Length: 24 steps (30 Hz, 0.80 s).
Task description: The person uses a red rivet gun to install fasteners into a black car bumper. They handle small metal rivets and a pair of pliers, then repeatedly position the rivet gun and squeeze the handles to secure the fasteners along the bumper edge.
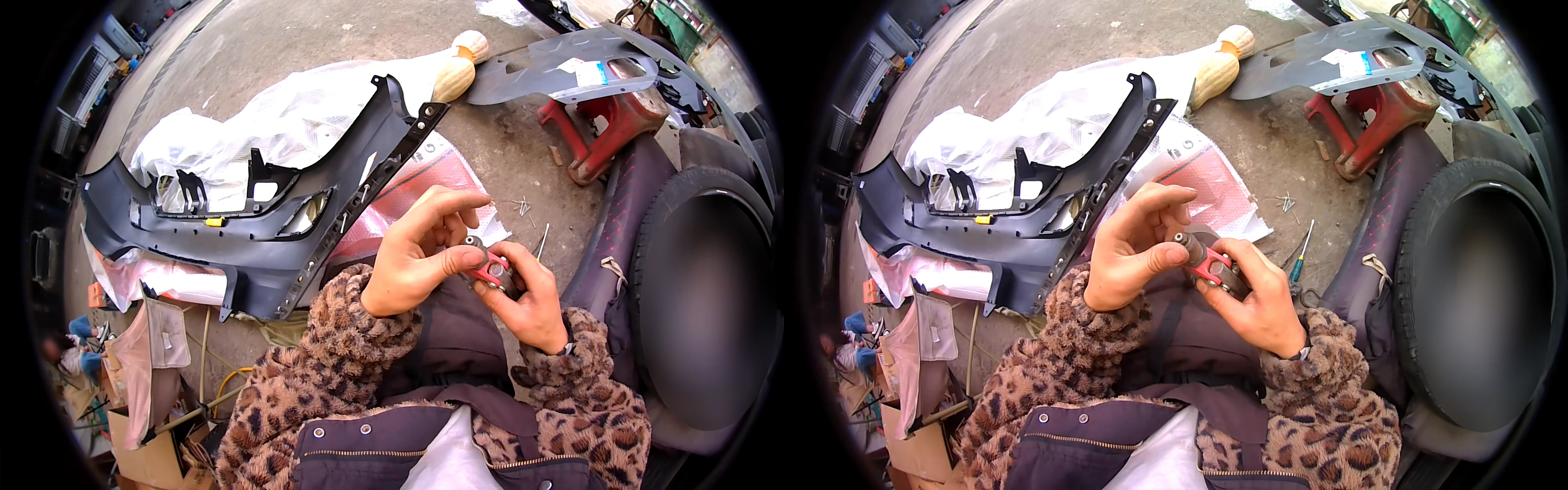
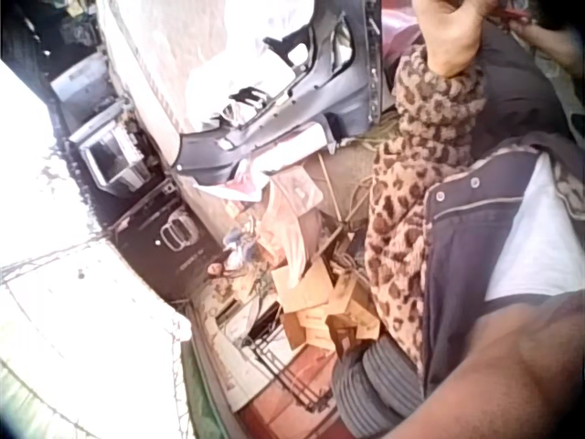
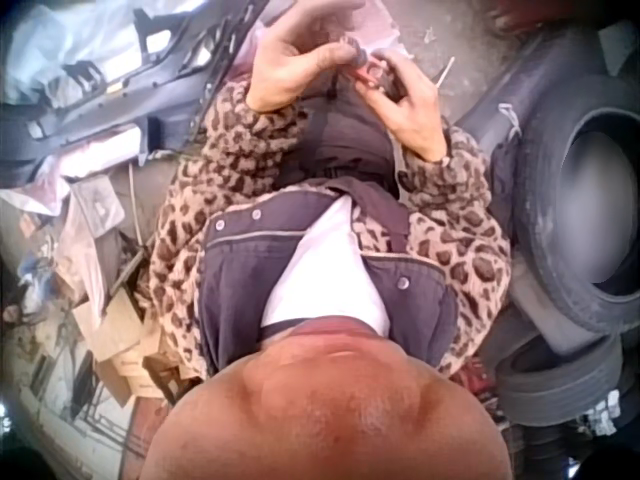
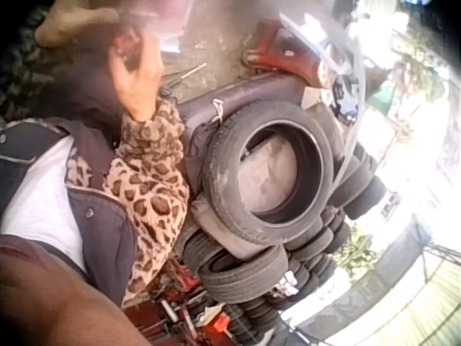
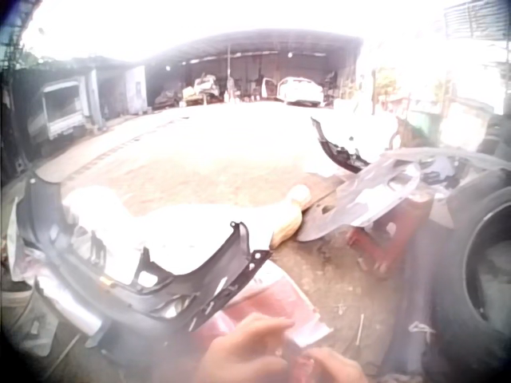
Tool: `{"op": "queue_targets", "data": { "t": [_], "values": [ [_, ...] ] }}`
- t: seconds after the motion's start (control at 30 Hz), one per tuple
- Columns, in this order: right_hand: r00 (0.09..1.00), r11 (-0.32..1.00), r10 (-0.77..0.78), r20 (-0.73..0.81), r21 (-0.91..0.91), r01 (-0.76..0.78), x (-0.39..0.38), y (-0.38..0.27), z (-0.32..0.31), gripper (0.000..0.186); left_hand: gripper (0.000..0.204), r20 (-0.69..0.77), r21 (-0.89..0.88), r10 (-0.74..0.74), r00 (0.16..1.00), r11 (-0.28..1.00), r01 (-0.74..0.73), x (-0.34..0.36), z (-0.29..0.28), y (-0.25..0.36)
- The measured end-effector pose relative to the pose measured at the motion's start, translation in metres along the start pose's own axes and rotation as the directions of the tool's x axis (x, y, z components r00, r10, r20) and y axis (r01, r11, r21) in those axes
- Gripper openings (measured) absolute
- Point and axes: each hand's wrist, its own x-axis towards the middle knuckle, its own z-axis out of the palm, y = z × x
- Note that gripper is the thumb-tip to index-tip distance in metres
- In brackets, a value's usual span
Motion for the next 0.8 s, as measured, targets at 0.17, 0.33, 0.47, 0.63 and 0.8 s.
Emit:
{"op": "queue_targets", "data": {
  "t": [0.17, 0.33, 0.47, 0.63, 0.8],
  "values": [
    [0.998, 0.997, -0.064, -0.026, 0.033, 0.065, -0.004, 0.011, 0.003, 0.038, 0.036, -0.004, -0.181, -0.164, 0.986, 0.97, 0.161, -0.007, -0.001, 0.004],
    [1.0, 1.0, -0.003, -0.018, -0.004, 0.003, -0.005, 0.003, 0.002, 0.039, 0.036, -0.068, -0.014, 0.003, 0.998, 1.0, -0.004, -0.005, 0.005, -0.001],
    [1.0, 1.0, -0.012, -0.02, -0.006, 0.012, -0.006, 0.003, 0.001, 0.039, 0.038, -0.033, -0.1, -0.053, 0.998, 0.994, 0.05, -0.007, 0.004, -0.001],
    [0.999, 0.999, 0.007, -0.035, 0.036, -0.006, -0.009, 0.007, 0.002, 0.04, 0.031, -0.07, -0.077, -0.04, 0.997, 0.996, 0.034, -0.004, 0.011, 0.005],
    [1.0, 1.0, 0.013, -0.026, -0.007, -0.013, -0.011, 0.002, -0.001, 0.04, 0.027, -0.053, -0.004, 0.003, 0.999, 1.0, -0.003, -0.005, 0.009, -0.009]
  ]
}}
